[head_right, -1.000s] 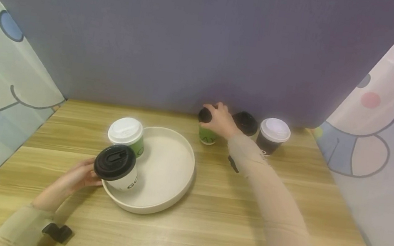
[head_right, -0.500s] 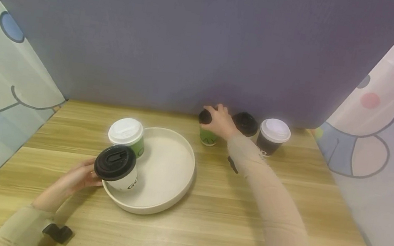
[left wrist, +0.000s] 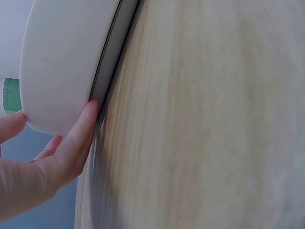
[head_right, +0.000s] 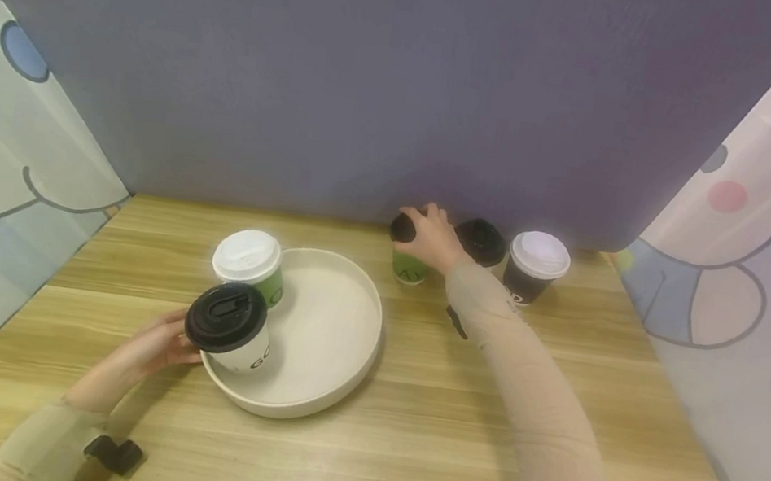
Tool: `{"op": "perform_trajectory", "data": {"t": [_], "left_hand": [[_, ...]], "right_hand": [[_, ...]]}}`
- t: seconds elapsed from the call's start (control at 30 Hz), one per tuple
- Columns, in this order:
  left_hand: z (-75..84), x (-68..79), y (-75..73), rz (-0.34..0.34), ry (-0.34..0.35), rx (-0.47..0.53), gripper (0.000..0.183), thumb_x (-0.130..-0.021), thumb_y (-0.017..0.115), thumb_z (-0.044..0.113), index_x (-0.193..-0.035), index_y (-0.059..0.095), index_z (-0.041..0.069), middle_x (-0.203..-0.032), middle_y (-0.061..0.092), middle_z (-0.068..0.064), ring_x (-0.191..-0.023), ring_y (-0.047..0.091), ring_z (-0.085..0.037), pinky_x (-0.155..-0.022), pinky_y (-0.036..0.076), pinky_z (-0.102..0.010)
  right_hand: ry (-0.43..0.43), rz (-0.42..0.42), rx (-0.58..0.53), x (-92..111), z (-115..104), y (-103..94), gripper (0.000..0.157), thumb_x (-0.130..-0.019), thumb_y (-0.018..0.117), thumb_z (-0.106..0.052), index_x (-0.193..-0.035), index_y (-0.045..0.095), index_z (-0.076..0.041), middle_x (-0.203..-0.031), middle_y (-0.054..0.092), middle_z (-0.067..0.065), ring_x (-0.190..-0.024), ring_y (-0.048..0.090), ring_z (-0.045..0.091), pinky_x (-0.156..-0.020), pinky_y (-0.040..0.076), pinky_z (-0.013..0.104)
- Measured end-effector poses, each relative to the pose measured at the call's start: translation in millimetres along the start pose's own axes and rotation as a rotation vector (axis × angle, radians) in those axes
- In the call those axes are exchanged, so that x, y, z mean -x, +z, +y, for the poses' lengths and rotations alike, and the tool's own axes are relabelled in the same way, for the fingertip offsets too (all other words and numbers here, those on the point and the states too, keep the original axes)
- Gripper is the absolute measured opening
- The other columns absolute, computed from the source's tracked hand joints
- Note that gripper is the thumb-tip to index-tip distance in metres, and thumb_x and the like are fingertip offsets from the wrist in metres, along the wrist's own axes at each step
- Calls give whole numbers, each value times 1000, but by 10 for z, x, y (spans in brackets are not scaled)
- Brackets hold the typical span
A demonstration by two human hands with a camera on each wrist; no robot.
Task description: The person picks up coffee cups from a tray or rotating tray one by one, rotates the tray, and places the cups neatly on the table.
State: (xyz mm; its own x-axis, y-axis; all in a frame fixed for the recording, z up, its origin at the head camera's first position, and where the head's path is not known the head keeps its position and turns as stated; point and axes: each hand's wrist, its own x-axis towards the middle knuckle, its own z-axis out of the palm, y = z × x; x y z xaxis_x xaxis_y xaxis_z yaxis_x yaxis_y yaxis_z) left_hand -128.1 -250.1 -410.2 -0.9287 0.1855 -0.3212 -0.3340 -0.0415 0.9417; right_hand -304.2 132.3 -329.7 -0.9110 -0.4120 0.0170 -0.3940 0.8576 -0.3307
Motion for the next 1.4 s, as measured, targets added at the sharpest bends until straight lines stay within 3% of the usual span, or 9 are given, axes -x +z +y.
{"op": "perform_trajectory", "data": {"t": [0.3, 0.67, 1.03, 1.4], "left_hand": [[8, 3, 3, 5, -6, -1, 44, -94, 40, 15, -126, 23, -10, -92, 56, 3, -84, 59, -13, -80, 51, -38], [12, -2, 13, 3, -2, 9, 42, -94, 40, 14, -125, 24, -10, -93, 55, 2, -84, 59, -13, -80, 51, -38], [4, 4, 3, 8, -7, -3, 47, -95, 40, 16, -128, 21, -11, -94, 55, 3, -86, 59, -13, -81, 50, -39], [3, 2, 7, 10, -6, 4, 48, -94, 39, 15, -129, 19, -12, -93, 56, 3, -85, 59, -13, -80, 51, -39]], "right_hand": [[-2, -14, 18, 3, 0, -10, 74, -79, 60, -47, -139, 29, -16, -132, 26, 24, -119, 28, 40, -90, 37, 56], [9, 33, 29, 62, -33, -67, 67, -85, 51, -47, -139, 28, -14, -136, 22, 23, -125, 21, 38, -103, 19, 55], [-140, 136, 30, 170, -141, -24, 59, -87, 52, -40, -135, 34, -10, -130, 32, 22, -120, 30, 37, -101, 24, 54], [-281, 148, 63, 313, -293, 34, 47, -88, 53, -29, -128, 44, -6, -126, 38, 21, -117, 35, 36, -99, 30, 50]]}}
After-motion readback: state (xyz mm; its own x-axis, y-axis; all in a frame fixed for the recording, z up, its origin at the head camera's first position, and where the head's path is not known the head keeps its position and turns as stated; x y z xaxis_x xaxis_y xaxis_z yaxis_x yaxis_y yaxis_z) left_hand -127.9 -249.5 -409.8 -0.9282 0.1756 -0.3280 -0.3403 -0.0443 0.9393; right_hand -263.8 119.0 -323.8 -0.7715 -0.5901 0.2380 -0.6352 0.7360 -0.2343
